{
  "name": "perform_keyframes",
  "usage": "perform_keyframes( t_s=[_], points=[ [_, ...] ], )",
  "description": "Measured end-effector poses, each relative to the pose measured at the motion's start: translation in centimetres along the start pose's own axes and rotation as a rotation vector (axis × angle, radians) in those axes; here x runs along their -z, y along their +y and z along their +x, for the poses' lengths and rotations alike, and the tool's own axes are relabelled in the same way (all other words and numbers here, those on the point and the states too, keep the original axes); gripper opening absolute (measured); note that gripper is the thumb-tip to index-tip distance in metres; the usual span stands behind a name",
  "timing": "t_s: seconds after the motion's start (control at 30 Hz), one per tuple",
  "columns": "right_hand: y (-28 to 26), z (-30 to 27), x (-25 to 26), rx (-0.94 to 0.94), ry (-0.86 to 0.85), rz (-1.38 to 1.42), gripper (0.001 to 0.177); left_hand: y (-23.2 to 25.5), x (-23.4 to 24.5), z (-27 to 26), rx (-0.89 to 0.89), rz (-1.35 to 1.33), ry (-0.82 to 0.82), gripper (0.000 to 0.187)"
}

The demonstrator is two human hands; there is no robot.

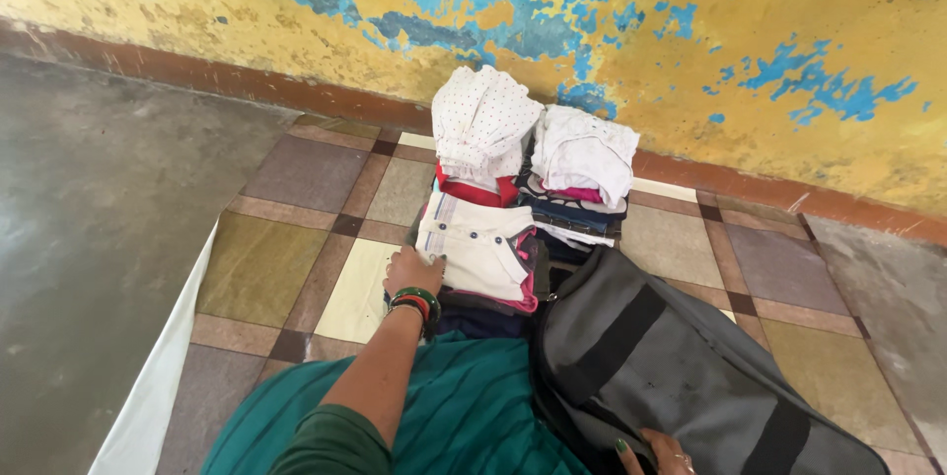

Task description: The person packs a bag by picking up items from stacks of folded clothes and placing them inside a duffel bag on the floor.

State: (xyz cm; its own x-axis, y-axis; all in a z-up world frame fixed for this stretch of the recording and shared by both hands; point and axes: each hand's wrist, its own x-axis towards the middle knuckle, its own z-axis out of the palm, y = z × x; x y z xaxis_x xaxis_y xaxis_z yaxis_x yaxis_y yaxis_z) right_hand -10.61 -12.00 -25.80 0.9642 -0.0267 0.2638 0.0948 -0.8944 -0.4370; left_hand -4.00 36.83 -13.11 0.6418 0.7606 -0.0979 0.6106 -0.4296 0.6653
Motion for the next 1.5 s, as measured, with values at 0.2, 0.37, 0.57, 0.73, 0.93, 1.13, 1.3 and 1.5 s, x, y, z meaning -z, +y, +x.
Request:
perform_keyframes(
  t_s=[0.2, 0.37, 0.57, 0.73, 0.93, 1.13, 1.3, 1.5],
  points=[
    [-1.2, 1.6, 0.9, -0.031, -0.141, -0.059, 0.049, -1.4, -1.5, 2.6, 0.039, -0.266, -0.038, 0.057],
    [-9.1, 3.1, 1.5, -0.116, -0.386, -0.161, 0.05, -2.8, -4.9, 3.6, -0.036, -0.779, 0.004, 0.054],
    [-20.9, 5.2, 2.6, -0.055, -0.131, -0.069, 0.057, -4.7, -5.4, 2.1, 0.043, -1.24, -0.142, 0.051],
    [-28.9, 8.4, 2.5, 0.21, 0.049, -0.111, 0.07, -5.6, -3.0, 0.8, 0.182, -1.412, -0.332, 0.04],
    [-38.0, 11.6, -0.7, 0.597, -0.185, -0.003, 0.094, -4.0, -2.7, 0.7, -0.103, -1.269, -0.149, 0.036],
    [-40.1, 14.0, -6.5, 0.487, -0.316, 0.128, 0.108, -1.9, 0.0, 0.3, -0.166, -1.13, -0.193, 0.03],
    [-35.7, 17.3, -12.9, 0.339, -0.25, 0.401, 0.073, -2.3, -0.5, 1.3, -0.07, -1.468, -0.302, 0.035],
    [-32.5, 21.0, -10.4, -0.345, -0.503, 1.325, 0.053, -1.7, 0.4, 1.6, 0.248, -1.531, -0.545, 0.066]
  ],
)
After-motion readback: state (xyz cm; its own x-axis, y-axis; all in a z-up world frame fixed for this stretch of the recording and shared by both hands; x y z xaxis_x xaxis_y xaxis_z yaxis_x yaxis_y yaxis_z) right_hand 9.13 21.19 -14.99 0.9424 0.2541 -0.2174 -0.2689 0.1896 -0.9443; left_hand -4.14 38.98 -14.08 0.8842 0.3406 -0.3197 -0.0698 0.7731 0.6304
